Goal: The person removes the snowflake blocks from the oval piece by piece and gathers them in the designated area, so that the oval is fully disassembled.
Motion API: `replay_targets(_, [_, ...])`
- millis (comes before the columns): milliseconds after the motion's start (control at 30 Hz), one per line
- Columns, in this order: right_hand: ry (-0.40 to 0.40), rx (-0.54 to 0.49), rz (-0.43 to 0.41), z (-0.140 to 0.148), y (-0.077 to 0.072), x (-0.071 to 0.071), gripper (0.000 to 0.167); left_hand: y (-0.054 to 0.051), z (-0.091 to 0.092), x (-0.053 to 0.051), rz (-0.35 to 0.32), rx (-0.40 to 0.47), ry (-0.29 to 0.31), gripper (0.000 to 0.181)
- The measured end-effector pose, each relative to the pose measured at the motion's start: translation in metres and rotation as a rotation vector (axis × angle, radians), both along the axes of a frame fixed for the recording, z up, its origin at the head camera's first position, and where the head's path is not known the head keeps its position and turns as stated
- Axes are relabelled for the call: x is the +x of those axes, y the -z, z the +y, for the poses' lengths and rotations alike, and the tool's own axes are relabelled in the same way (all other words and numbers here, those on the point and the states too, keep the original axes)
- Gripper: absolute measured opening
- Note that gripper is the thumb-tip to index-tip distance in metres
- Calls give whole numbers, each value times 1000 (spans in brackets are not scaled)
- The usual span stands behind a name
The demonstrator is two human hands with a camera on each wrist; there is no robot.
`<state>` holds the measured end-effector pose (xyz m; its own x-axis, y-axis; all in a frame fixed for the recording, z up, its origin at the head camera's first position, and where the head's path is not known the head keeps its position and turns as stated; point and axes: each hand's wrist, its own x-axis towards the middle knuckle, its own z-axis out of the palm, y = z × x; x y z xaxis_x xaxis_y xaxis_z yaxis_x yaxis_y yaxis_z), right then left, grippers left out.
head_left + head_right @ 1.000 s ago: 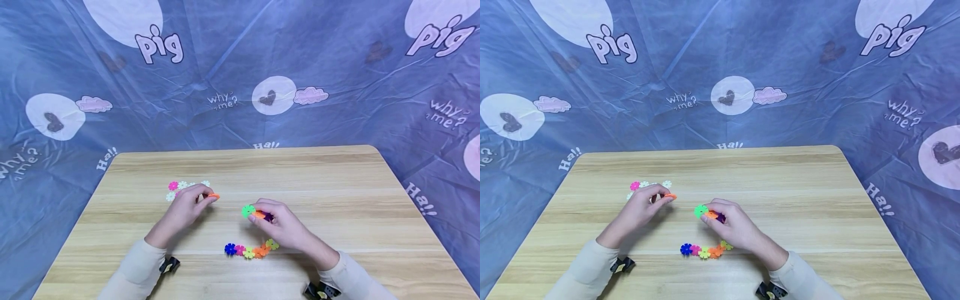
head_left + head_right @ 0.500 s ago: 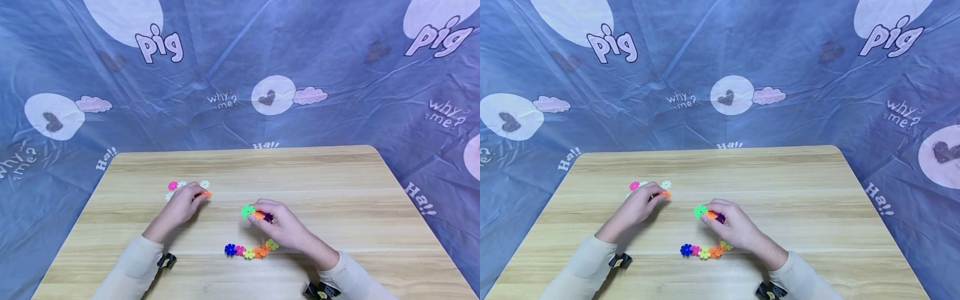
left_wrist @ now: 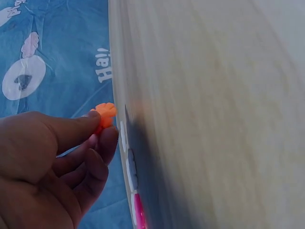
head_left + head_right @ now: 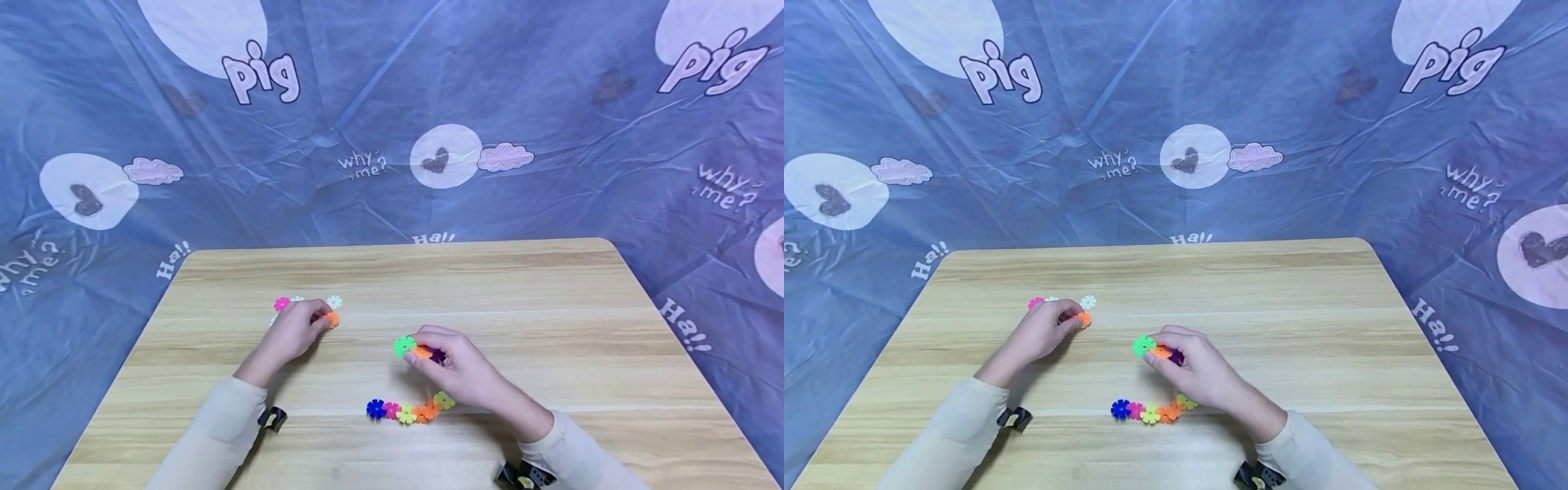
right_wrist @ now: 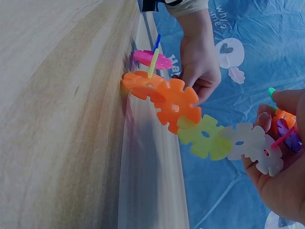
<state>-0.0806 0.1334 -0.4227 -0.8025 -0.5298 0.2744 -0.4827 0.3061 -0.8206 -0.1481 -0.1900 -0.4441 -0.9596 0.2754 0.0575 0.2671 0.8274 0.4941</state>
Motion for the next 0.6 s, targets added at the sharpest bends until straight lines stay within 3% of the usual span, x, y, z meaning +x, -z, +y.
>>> replay_targets(600, [-2,2,-16,-1,-1,-1,17,3,2,-17,-54,-76,-6,6])
